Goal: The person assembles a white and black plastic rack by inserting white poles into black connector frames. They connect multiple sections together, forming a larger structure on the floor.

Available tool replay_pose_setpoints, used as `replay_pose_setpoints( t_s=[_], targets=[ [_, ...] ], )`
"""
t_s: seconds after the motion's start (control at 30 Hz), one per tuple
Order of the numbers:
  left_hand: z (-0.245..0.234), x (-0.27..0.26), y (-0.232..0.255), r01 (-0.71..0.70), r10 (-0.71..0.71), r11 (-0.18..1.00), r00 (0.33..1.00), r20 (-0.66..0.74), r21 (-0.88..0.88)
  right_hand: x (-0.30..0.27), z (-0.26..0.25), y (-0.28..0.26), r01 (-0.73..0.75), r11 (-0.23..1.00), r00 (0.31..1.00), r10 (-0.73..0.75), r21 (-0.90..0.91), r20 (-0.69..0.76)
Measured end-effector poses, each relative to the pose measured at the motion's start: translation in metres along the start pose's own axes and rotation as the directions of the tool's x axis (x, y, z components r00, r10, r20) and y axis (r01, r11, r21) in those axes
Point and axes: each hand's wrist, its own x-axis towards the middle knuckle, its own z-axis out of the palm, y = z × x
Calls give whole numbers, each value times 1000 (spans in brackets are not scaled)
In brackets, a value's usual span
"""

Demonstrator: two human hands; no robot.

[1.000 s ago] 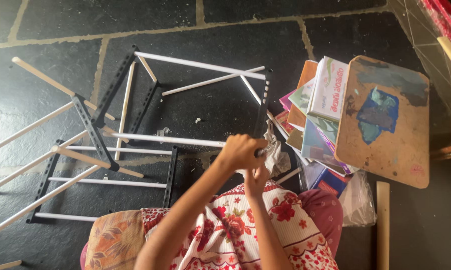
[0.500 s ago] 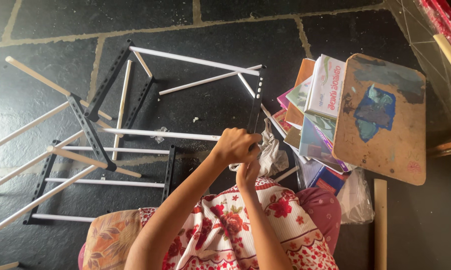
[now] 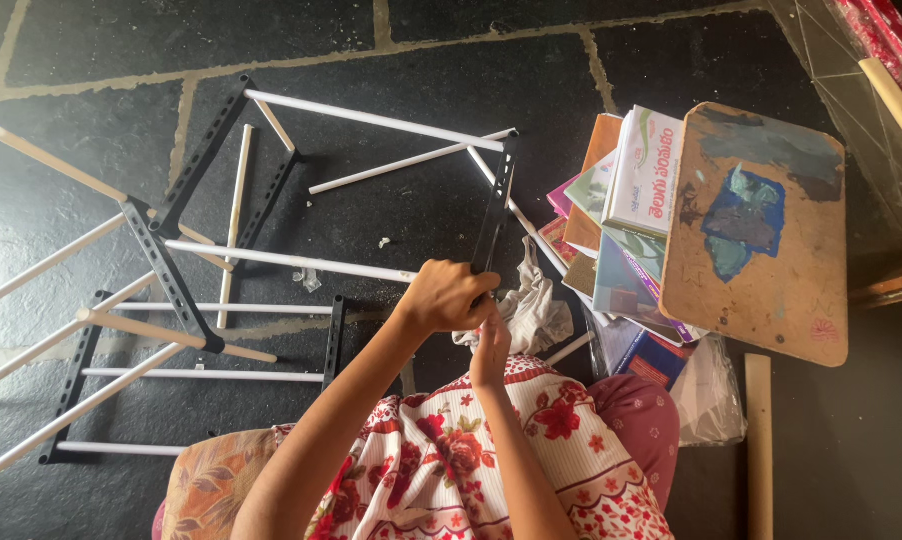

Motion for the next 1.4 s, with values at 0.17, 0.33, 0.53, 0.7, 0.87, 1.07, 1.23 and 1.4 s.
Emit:
replay_pose_setpoints(
  t_s=[0.17,0.33,0.53,0.7,0.87,1.07,1.23,1.4],
  targets=[
    [-6,-24,-8,-91,90,995,996,-17,-37,33,-13,-47,-244,926,943,157,-288,-294],
    [-10,-69,-17,-257,254,958,966,-38,-126,143,-38,-44,219,961,967,-237,-169,-90],
    [-39,-110,-55,-373,385,920,916,112,-118,176,-41,-20,138,979,970,-103,-152,219],
    [-81,-136,-67,-236,220,967,964,151,97,150,-38,-25,182,980,945,-150,-85,289],
    [-99,-132,-49,-25,-30,948,985,168,316,119,-28,-23,162,977,936,-108,-140,334],
    [-50,-53,-14,306,-314,945,947,59,117,71,1,-25,267,945,905,-179,-187,385],
    [-16,-21,-1,346,-323,930,930,175,-124,50,6,-48,368,919,893,-307,-144,328],
    [-5,-26,-9,222,-221,974,975,26,-35,51,12,-45,405,907,882,-354,-115,311]
  ],
)
